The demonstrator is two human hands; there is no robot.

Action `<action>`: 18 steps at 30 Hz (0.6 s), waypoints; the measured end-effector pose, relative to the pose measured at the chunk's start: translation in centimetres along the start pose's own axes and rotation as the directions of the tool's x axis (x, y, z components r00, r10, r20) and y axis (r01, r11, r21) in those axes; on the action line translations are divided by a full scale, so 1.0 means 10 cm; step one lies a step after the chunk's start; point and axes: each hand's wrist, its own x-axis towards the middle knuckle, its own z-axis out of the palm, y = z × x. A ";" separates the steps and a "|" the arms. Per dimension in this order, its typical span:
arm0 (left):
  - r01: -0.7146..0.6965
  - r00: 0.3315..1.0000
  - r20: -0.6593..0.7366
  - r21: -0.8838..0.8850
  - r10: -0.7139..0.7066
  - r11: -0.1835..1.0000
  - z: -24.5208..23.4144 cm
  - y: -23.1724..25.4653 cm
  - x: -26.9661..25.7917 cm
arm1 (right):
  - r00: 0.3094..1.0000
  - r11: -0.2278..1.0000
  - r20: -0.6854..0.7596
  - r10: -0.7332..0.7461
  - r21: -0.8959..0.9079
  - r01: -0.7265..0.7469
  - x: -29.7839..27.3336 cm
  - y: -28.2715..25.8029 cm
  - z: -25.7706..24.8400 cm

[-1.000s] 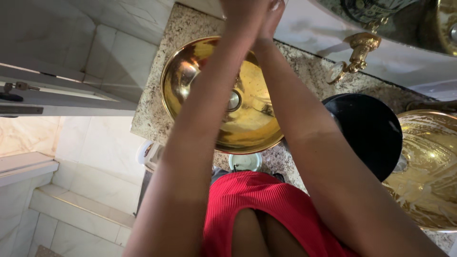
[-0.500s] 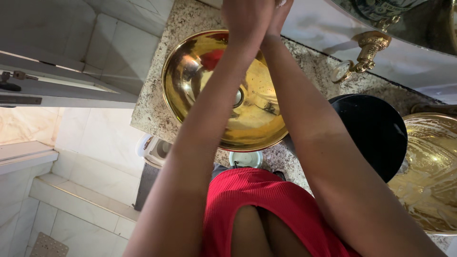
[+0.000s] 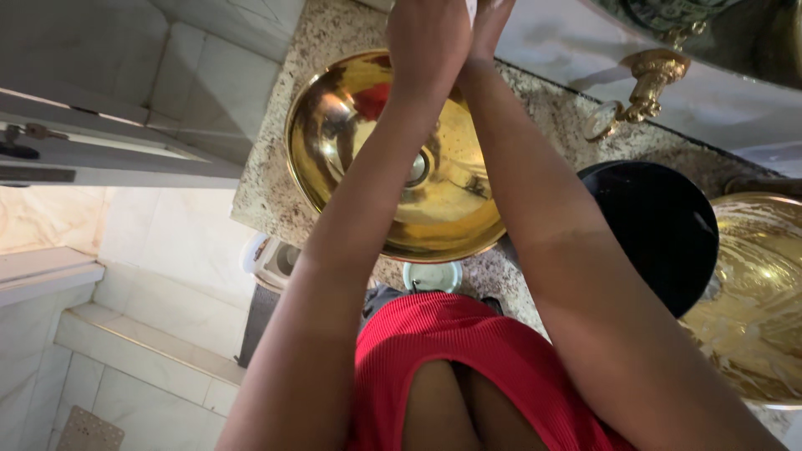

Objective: The person scrubs two gold-colored bathroom sinks with a blue sponge and soapy water. They clean the basin, faucet, and drain area of each sink, rinsing the sponge under running water between applications.

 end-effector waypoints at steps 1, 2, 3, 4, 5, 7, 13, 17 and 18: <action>-0.050 0.998 -0.038 0.012 0.050 0.999 0.00 -0.04 -0.14 | 1.000 1.000 0.010 -0.005 0.000 0.005 0.02 -0.01 -0.05; 0.000 1.000 0.026 -0.074 0.002 0.997 -0.02 -0.11 -0.27 | 0.999 1.000 0.029 -0.022 -0.002 0.022 0.03 -0.02 -0.09; 0.054 0.995 0.088 -0.154 -0.041 0.987 -0.05 -0.23 -0.37 | 0.998 0.999 0.052 -0.040 -0.008 0.041 0.07 -0.03 -0.09; 0.111 0.985 0.152 -0.231 -0.077 0.967 -0.07 -0.36 -0.41 | 0.996 0.998 0.074 -0.057 -0.012 0.058 0.10 -0.05 -0.07; 0.282 0.952 0.219 -0.348 -0.215 0.894 -0.08 -0.52 -0.42 | 0.984 0.997 0.163 -0.073 0.034 0.069 0.06 -0.05 -0.05; 0.579 0.815 0.389 -0.520 -0.429 0.629 0.01 -0.78 -0.33 | 0.890 0.971 0.435 -0.139 0.237 0.036 -0.02 -0.12 0.04; 0.544 0.766 0.476 -0.838 -0.432 0.042 0.82 -0.88 0.04 | 0.693 0.214 0.455 -0.559 -0.729 0.651 -0.47 -0.43 0.36; 0.592 0.804 0.567 -0.790 -0.177 0.157 1.15 -0.84 0.13 | 0.922 0.349 0.180 -0.342 -0.887 0.303 -0.46 -0.38 0.40; 0.588 0.808 0.580 -0.776 -0.108 0.229 1.17 -0.86 0.15 | 0.933 0.374 0.144 -0.329 -0.888 0.269 -0.39 -0.34 0.37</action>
